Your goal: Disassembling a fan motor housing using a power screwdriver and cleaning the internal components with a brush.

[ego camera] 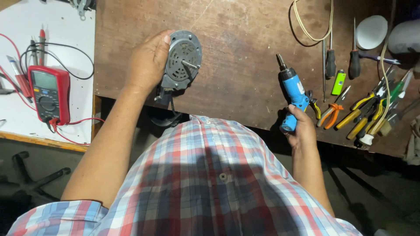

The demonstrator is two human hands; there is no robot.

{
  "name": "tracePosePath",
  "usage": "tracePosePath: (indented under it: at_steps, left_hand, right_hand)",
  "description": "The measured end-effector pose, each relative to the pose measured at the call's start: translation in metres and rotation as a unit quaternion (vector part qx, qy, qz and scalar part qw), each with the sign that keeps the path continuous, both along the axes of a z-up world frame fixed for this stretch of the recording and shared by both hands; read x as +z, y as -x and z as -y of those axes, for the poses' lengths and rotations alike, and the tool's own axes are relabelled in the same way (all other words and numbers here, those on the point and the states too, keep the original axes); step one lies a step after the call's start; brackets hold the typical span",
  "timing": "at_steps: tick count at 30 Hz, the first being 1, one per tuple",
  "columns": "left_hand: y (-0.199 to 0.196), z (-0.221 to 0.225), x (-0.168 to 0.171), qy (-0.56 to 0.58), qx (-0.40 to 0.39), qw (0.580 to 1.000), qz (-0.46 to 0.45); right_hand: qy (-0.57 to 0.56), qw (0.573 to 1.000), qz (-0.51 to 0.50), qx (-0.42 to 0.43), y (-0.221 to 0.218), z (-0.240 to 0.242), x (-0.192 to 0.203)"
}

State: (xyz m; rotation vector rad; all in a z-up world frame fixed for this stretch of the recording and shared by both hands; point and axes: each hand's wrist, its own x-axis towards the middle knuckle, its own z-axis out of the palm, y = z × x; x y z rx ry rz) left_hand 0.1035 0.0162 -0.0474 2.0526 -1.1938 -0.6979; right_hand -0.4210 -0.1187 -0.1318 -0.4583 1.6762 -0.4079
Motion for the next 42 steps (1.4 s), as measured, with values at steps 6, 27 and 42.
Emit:
tracePosePath:
  at_steps: [6,27,42]
  left_hand:
    - [0.0,0.0,0.001,-0.015,0.012,1.0,-0.023]
    - [-0.012,-0.008,0.01,0.025,0.023,0.995,-0.094]
    - [-0.012,-0.007,0.01,0.018,0.018,0.996,-0.085]
  right_hand:
    - [0.116,0.983,0.135,0.038,-0.052,-0.016,0.054]
    - [0.333,0.827,-0.076,0.447,-0.13,-0.055,0.115]
    - [0.329,0.828,-0.059,0.449,-0.135,-0.053,0.112]
